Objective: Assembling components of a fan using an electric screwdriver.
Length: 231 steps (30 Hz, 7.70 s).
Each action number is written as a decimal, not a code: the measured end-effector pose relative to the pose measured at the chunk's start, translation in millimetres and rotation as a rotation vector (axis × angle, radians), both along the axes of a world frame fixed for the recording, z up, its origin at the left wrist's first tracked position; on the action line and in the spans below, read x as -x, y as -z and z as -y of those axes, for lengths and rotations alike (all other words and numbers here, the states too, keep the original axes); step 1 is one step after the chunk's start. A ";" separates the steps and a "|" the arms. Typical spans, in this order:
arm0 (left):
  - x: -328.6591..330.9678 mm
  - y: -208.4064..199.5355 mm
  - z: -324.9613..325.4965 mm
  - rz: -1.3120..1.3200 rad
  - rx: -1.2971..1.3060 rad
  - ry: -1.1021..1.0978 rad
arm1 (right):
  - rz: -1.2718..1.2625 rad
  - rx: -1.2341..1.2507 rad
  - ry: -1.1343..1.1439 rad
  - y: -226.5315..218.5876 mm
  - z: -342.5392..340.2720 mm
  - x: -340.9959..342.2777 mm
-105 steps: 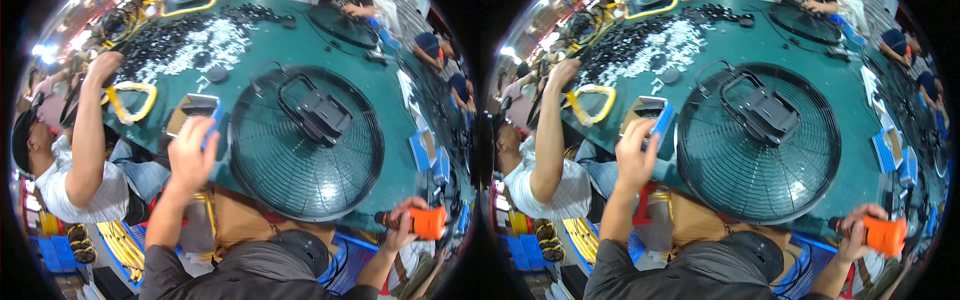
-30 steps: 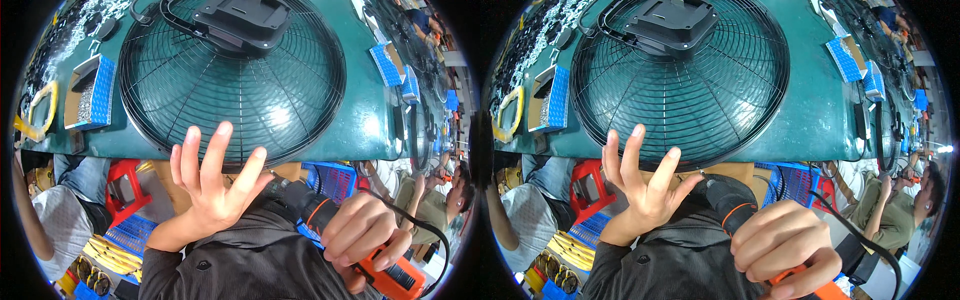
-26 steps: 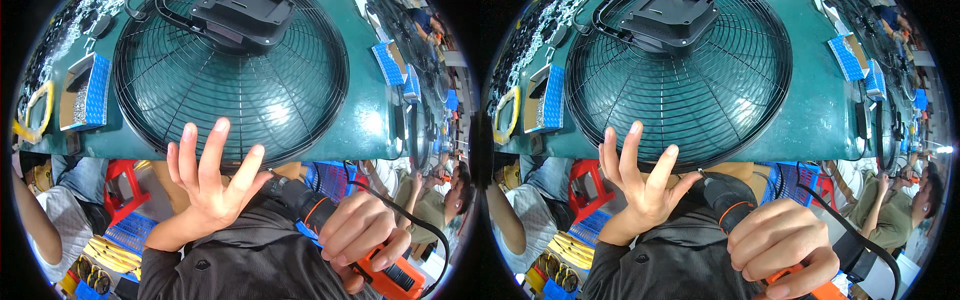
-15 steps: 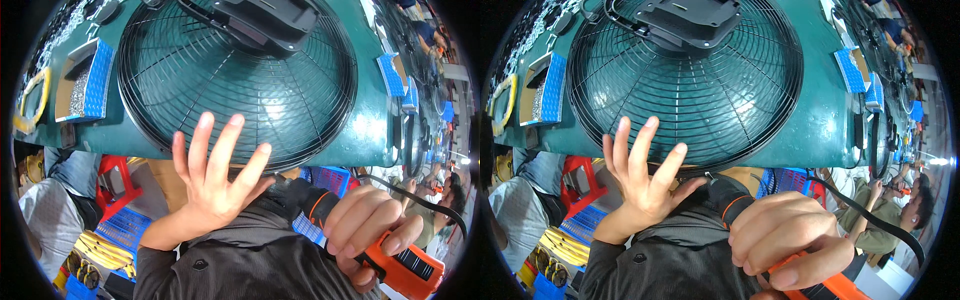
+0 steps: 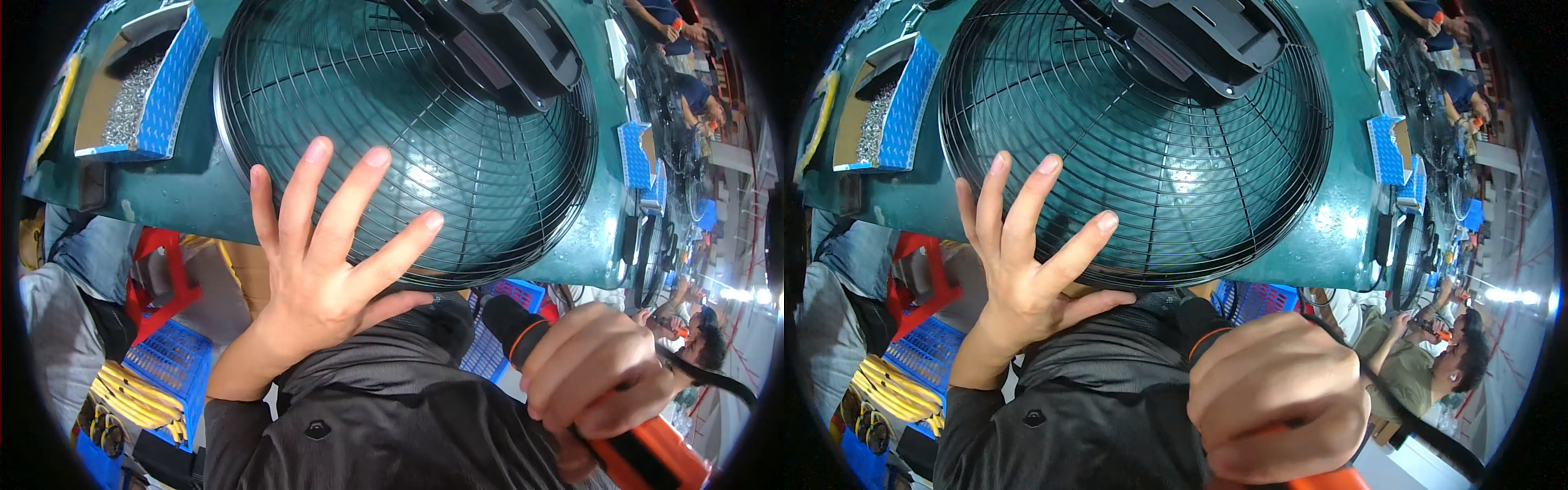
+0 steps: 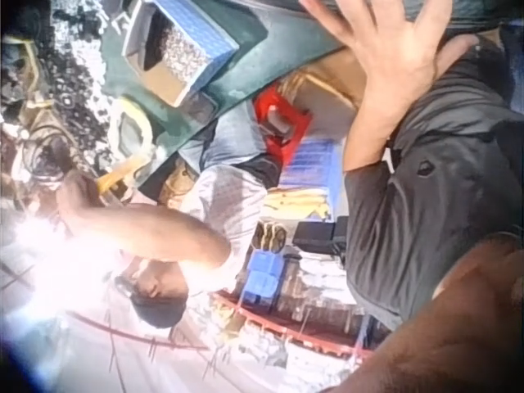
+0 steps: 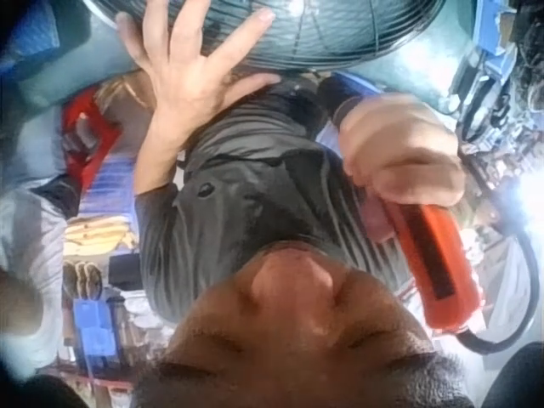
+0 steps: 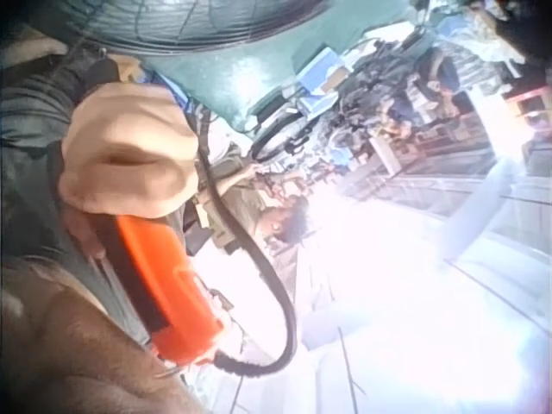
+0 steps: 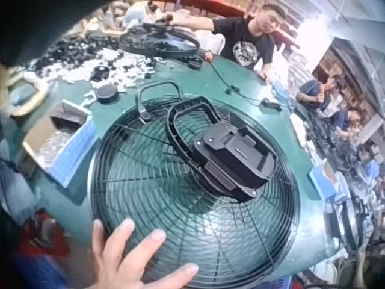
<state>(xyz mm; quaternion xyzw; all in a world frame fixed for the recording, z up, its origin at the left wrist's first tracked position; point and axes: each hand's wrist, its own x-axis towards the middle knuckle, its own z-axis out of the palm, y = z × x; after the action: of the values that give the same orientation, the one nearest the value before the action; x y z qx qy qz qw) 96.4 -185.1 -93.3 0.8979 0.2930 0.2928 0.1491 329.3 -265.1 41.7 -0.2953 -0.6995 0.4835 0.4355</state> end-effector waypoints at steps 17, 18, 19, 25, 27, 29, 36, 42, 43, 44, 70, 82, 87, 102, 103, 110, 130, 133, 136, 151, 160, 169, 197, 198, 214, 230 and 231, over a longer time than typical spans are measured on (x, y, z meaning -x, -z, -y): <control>53.8 -52.9 -83.1 -0.159 0.022 0.189 | -0.489 0.200 0.872 36.4 56.8 -48.4; 57.0 -57.6 -92.1 -0.184 0.012 0.200 | -0.425 0.273 1.100 44.8 61.4 -55.3; 58.4 -60.8 -96.6 -0.190 -0.021 0.222 | -0.350 0.315 1.133 53.4 67.3 -61.8; 55.6 -54.0 -98.0 -0.175 -0.024 0.257 | -0.259 0.754 1.121 78.7 111.4 -89.1; 53.2 -50.2 -92.2 -0.141 -0.035 0.233 | -0.277 0.728 1.090 81.7 113.3 -90.3; 45.6 -47.0 -79.4 -0.118 -0.070 0.178 | -0.369 0.540 1.080 85.0 99.2 -96.4; -27.5 -23.4 23.3 0.023 -0.148 -0.168 | -0.348 0.398 1.244 74.7 37.7 -160.1; 13.5 -46.3 -25.2 0.066 -0.208 -0.114 | -0.315 -0.199 1.283 67.9 78.2 -128.3; 26.4 -58.4 -48.4 0.159 -0.248 -0.173 | -0.275 -0.283 1.274 68.2 84.4 -117.5; 39.1 -71.3 -73.1 0.160 -0.283 -0.253 | -0.293 -0.266 1.224 68.0 90.3 -107.4; 97.0 -94.4 -166.9 -0.383 0.096 -0.523 | -0.073 -0.246 1.148 76.7 94.6 -91.0; 116.2 -84.8 -168.1 -0.232 0.074 -0.515 | -0.266 -0.215 1.215 38.0 89.2 -85.7; 118.3 -84.6 -162.8 -0.151 -0.086 -0.495 | -0.440 -0.307 1.194 19.4 89.8 -72.3; 4.5 -58.2 35.1 0.498 0.572 0.467 | -0.932 -0.381 0.644 -16.4 57.5 38.6; 4.9 -57.6 35.3 0.479 0.562 0.460 | -0.921 -0.377 0.633 -16.0 55.8 40.6; 7.5 -56.7 32.0 0.468 0.559 0.476 | -0.886 -0.363 0.648 -13.8 57.6 42.8; 8.6 -38.9 32.6 0.423 0.827 0.646 | -0.883 -0.300 0.596 -3.9 63.4 38.9; 8.0 -39.1 33.6 0.440 0.868 0.615 | -0.851 -0.306 0.584 -1.3 62.9 38.1; 6.9 -40.7 32.0 0.454 0.849 0.598 | -0.830 -0.329 0.552 0.8 61.2 36.3; 10.0 -26.2 38.7 0.507 0.889 0.554 | -0.800 -0.331 0.566 10.1 63.9 32.9; 3.6 -17.6 39.0 0.497 0.940 0.583 | -0.734 -0.328 0.433 18.1 59.7 20.8; -9.6 -18.0 25.1 0.210 -0.020 -0.091 | -0.406 -0.469 0.443 25.6 37.8 29.4; -12.5 23.7 7.6 0.304 0.036 -0.121 | -0.021 -0.151 0.343 8.4 -3.5 53.2; -12.7 24.3 7.4 0.307 0.035 -0.123 | -0.043 -0.170 0.354 10.7 -5.0 52.8; -3.9 13.7 4.7 0.201 0.044 -0.069 | -0.192 -0.114 -0.126 12.7 -26.0 22.4; -14.7 -6.1 -142.0 0.676 0.798 -0.191 | -0.332 0.587 1.109 61.0 113.0 -50.9; -17.0 -3.4 -145.7 0.699 0.764 -0.162 | -0.356 0.618 1.071 63.3 117.2 -47.4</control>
<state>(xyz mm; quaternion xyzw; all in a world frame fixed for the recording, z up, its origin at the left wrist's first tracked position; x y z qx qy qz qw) 113.4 -39.5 -89.8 0.6025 0.3800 0.4579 0.5319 376.7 -382.3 -21.6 -0.6308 -0.2005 0.4200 0.6209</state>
